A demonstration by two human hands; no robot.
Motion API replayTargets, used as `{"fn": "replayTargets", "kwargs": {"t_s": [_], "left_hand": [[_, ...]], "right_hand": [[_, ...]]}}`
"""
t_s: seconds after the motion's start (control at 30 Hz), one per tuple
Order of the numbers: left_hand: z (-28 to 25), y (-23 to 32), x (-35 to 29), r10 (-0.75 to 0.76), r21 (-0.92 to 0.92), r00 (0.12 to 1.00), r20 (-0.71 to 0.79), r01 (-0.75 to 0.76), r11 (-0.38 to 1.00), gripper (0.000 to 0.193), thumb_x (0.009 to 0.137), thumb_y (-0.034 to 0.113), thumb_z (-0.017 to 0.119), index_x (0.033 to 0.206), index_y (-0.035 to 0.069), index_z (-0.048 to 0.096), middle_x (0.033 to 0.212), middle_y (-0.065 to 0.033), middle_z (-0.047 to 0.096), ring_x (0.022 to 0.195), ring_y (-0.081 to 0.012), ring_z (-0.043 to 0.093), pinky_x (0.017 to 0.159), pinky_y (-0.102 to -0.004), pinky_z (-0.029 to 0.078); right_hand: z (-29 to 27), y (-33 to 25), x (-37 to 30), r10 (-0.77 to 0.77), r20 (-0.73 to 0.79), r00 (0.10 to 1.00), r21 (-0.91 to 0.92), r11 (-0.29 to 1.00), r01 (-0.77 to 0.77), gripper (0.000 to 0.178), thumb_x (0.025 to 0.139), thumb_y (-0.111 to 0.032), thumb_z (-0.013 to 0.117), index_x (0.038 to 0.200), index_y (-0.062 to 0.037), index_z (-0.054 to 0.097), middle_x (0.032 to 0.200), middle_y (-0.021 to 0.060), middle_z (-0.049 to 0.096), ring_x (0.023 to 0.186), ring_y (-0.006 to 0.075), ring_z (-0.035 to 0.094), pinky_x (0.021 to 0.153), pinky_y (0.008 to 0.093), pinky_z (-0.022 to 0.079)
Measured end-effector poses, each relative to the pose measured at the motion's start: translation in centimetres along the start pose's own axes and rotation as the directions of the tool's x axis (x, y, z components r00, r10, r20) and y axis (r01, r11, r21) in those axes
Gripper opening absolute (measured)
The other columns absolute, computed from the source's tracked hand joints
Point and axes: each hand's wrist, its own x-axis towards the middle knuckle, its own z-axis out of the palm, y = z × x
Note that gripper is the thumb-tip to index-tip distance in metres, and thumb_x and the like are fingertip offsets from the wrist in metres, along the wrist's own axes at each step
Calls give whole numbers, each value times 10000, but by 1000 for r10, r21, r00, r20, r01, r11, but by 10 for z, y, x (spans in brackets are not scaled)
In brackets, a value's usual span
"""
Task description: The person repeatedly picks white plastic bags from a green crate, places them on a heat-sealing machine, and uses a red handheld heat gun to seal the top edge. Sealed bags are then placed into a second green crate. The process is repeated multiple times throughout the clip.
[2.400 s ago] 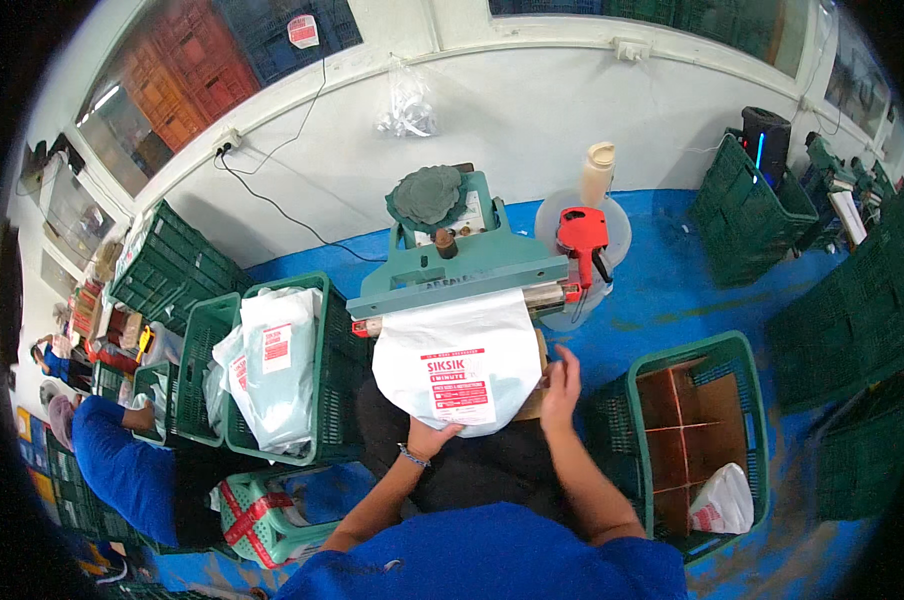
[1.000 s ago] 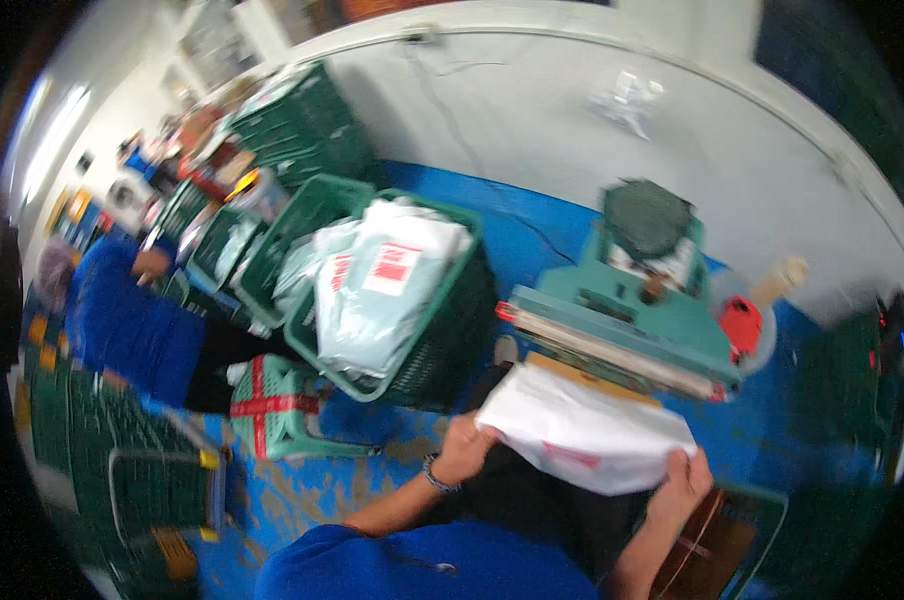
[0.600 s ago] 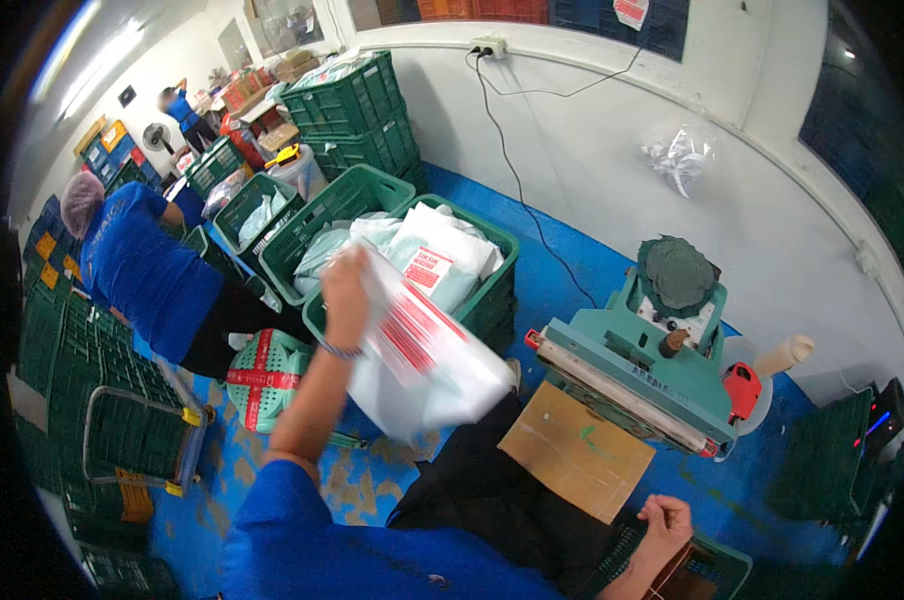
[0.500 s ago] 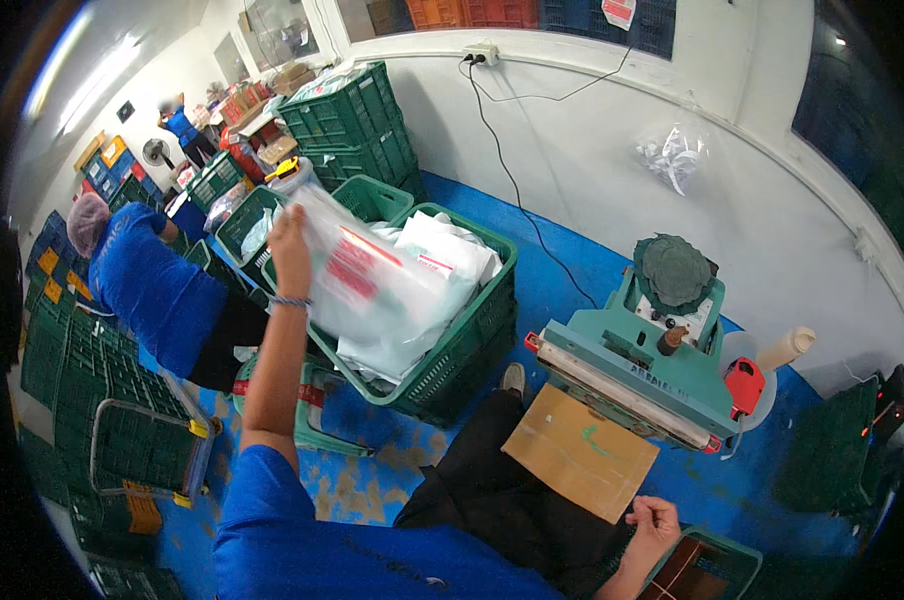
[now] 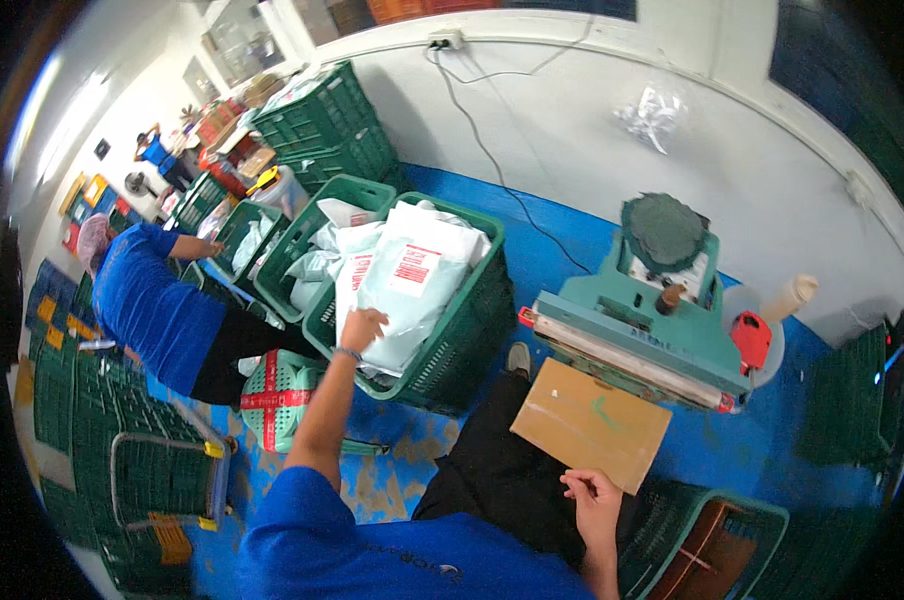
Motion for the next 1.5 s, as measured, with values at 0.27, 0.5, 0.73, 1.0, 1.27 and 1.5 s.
{"fn": "replayTargets", "kwargs": {"t_s": [0.27, 0.5, 0.73, 1.0, 1.27, 1.5], "left_hand": [[99, 238, -38, 191, 139, 932, -308, -155, 978, 284, 951, 220, 515, 798, 25, 652, 767, -163, 639, 699, -350, 598, 630, -451, 452], [156, 383, -67, 594, -122, 803, 57, -585, 802, 189, 904, 97, 523, 1040, 35, 639, 1045, -135, 557, 1024, -315, 480, 921, -451, 343], [175, 408, -94, 651, -227, 736, 186, -613, 757, 285, 878, 94, 562, 1152, 23, 593, 1155, -155, 532, 1160, -334, 443, 1003, -456, 319], [161, 369, -96, 478, -270, 857, 194, -421, 866, 183, 887, 64, 550, 1045, 3, 619, 1068, -158, 567, 1034, -322, 523, 930, -423, 398], [126, 297, -106, 293, -212, 948, 126, -263, 941, 134, 875, 11, 549, 969, -9, 643, 876, -142, 634, 816, -280, 602, 756, -368, 475], [108, 246, -93, 174, -135, 964, 199, -149, 980, 178, 908, 32, 517, 1028, -15, 640, 897, -144, 664, 725, -225, 620, 688, -346, 490]], "right_hand": [[-40, 17, -31, -178, -73, 981, -290, 945, 150, 115, 831, -112, 699, 901, -23, 681, 907, 81, 710, 812, 152, 669, 742, 284, 525], [-107, 46, -87, -357, -547, 757, -451, 888, 92, 213, 764, -149, 739, 928, -67, 630, 970, 118, 636, 939, 297, 587, 827, 398, 461], [-242, 130, -209, -341, -927, 155, -326, 533, -781, 449, 727, -110, 715, 1142, -46, 557, 1068, 171, 576, 1022, 378, 515, 883, 458, 431], [-298, 232, -247, -403, -883, 240, -359, 251, -899, 514, 785, -136, 662, 1263, -63, 488, 1326, 132, 462, 1250, 375, 385, 1055, 464, 326], [-325, 265, -277, -450, -867, -214, -195, 702, -685, 134, 860, -92, 524, 951, -6, 570, 990, 162, 644, 1001, 336, 583, 901, 492, 438], [-321, 162, -333, -469, -756, -457, -163, 811, -561, 178, 932, -142, 510, 935, 4, 613, 803, 202, 638, 738, 322, 614, 678, 415, 461]]}}
